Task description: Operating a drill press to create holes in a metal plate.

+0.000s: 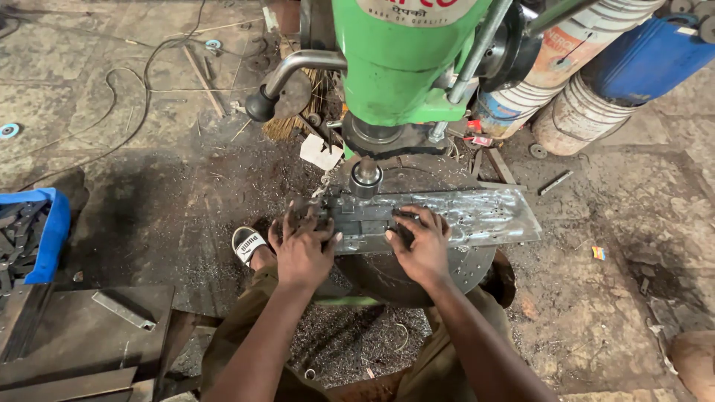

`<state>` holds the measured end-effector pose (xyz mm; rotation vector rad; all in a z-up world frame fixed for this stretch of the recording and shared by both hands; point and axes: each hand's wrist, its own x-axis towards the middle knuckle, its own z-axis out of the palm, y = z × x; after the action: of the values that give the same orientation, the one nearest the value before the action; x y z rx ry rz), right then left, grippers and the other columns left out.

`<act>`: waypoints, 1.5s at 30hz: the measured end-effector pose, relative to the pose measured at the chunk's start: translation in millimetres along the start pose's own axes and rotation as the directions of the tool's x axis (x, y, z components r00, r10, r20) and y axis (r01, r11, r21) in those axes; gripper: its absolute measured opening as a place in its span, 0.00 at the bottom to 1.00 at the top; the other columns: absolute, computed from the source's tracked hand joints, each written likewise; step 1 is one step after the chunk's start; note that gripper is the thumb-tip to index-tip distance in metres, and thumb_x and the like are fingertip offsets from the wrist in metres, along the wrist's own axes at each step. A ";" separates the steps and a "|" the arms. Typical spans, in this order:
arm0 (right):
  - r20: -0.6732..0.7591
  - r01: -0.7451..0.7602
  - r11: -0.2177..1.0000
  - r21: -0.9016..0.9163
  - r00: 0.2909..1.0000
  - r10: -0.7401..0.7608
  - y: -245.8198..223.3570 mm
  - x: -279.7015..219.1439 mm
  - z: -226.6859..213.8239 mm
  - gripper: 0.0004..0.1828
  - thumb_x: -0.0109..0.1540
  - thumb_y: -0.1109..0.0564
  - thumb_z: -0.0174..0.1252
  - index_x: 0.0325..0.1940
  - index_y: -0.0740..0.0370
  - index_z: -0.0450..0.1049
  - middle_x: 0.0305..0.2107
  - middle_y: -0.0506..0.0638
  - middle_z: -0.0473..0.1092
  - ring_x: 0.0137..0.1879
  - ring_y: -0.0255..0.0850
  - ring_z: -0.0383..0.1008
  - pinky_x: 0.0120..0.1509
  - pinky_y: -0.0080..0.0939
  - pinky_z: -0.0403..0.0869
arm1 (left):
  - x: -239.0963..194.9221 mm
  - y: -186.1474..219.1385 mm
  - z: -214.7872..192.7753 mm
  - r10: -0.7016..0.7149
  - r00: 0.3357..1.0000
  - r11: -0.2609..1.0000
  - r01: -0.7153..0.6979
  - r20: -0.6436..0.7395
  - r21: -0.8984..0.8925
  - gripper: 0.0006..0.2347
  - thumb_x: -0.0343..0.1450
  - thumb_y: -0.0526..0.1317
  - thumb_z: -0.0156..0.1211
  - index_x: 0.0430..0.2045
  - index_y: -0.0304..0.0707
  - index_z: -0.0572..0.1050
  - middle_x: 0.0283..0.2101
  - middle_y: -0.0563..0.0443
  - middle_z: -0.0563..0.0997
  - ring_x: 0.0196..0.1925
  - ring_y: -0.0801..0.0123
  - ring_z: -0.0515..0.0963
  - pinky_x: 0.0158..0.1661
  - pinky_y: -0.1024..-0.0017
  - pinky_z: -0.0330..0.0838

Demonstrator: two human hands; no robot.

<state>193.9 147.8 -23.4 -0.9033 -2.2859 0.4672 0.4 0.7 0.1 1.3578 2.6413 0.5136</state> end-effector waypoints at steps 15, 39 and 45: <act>0.011 -0.006 1.000 -0.014 1.000 0.006 3.3 -0.9 3.0 0.19 0.56 0.47 0.69 0.49 0.54 0.82 0.57 0.44 0.70 0.67 0.45 0.64 0.78 0.58 0.49 | -4.5 4.8 -8.7 0.019 1.000 1.000 -0.019 -0.017 -0.013 0.10 0.69 0.50 0.65 0.43 0.64 0.83 0.72 0.62 0.64 0.79 0.56 0.49 0.73 0.43 0.35; 0.018 -0.003 0.999 -0.047 1.000 0.004 2.9 0.7 3.5 0.22 0.53 0.46 0.73 0.47 0.54 0.81 0.57 0.47 0.70 0.67 0.48 0.65 0.77 0.59 0.50 | -6.5 3.6 2.1 -0.028 0.990 0.973 -0.005 -0.141 -0.229 0.20 0.67 0.47 0.70 0.53 0.44 0.79 0.50 0.46 0.84 0.59 0.61 0.77 0.70 0.50 0.52; -0.002 0.008 1.000 -0.027 1.000 -0.008 -1.4 0.7 0.5 0.21 0.53 0.46 0.72 0.47 0.54 0.82 0.56 0.46 0.71 0.67 0.47 0.66 0.76 0.57 0.51 | -7.9 5.5 -0.2 -0.014 0.988 0.967 -0.026 -0.151 -0.254 0.20 0.67 0.45 0.70 0.54 0.44 0.79 0.49 0.47 0.84 0.62 0.62 0.75 0.69 0.51 0.51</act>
<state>192.5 147.2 -22.8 -0.9072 -2.2980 0.4330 9.2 -2.7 1.9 1.2942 2.5714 0.9576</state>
